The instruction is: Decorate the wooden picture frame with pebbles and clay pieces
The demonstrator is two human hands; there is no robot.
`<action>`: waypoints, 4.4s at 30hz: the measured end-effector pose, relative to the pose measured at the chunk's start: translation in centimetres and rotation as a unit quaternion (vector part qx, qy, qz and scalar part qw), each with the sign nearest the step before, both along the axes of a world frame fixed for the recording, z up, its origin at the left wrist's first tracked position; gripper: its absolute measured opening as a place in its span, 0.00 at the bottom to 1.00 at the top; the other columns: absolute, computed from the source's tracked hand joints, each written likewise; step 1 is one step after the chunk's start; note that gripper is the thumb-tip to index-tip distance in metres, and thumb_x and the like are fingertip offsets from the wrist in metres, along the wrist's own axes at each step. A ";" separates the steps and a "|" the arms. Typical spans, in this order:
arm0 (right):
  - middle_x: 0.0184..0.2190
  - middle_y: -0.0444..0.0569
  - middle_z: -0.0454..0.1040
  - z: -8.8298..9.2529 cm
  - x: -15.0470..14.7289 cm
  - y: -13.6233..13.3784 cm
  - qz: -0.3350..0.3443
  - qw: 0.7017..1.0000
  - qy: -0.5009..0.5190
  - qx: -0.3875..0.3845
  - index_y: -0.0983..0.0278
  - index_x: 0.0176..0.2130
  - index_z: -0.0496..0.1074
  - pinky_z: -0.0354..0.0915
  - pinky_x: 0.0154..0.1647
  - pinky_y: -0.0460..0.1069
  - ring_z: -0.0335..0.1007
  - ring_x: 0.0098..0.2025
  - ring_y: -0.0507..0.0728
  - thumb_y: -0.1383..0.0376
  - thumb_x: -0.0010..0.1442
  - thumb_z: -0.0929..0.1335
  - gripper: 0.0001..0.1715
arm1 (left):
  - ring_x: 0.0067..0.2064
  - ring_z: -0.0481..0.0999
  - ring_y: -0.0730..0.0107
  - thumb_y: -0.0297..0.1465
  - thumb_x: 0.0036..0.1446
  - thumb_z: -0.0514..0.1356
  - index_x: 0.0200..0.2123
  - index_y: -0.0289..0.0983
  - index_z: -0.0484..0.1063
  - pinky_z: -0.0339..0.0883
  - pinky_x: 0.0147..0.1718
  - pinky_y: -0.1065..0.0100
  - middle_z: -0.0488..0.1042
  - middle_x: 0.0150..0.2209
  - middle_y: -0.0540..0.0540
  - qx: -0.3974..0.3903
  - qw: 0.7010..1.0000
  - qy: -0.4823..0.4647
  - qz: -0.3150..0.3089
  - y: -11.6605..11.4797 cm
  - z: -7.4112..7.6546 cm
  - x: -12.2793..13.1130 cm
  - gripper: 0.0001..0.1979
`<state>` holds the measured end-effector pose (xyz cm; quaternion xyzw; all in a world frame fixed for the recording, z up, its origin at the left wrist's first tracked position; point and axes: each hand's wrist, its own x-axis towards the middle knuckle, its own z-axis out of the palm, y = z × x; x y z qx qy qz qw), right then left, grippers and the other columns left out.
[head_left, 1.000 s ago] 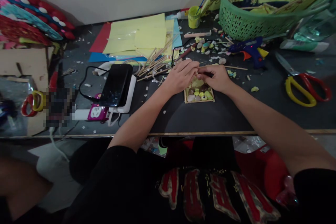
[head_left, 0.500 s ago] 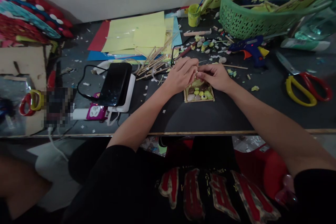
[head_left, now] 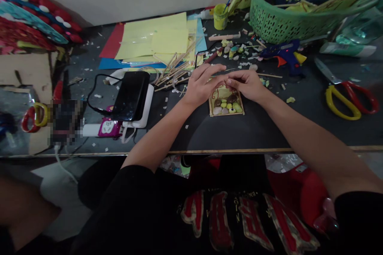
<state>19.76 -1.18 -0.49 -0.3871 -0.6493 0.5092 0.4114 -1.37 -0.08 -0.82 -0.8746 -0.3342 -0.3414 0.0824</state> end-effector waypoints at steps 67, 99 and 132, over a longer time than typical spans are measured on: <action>0.25 0.42 0.69 0.3 -1.0 0.0 0.008 0.996 0.080 -0.049 0.62 0.39 0.75 0.59 0.27 0.45 0.62 0.27 0.48 0.43 0.50 0.74 0.28 | 0.54 0.70 0.58 0.42 0.69 0.45 0.41 0.39 0.66 0.62 0.60 0.52 0.69 0.47 0.41 -0.006 0.999 -0.034 -0.007 -0.9 0.3 0.9 0.16; 0.39 0.49 0.80 -0.6 0.2 0.3 0.058 0.945 -0.257 0.194 0.58 0.40 0.81 0.66 0.44 0.54 0.73 0.39 0.58 0.62 0.61 0.66 0.14 | 0.42 0.75 0.68 0.44 0.66 0.53 0.36 0.38 0.65 0.70 0.42 0.63 0.75 0.35 0.45 -0.061 0.985 -0.161 0.014 0.1 -0.2 0.5 0.15; 0.21 0.41 0.66 0.0 -0.2 1.1 -0.144 0.987 0.072 -0.029 0.61 0.28 0.75 0.50 0.18 0.46 0.53 0.19 0.46 0.38 0.47 0.72 0.29 | 0.52 0.75 0.63 0.34 0.65 0.56 0.53 0.42 0.71 0.68 0.54 0.58 0.77 0.49 0.44 0.087 0.995 -0.035 -0.027 -0.5 0.2 0.8 0.14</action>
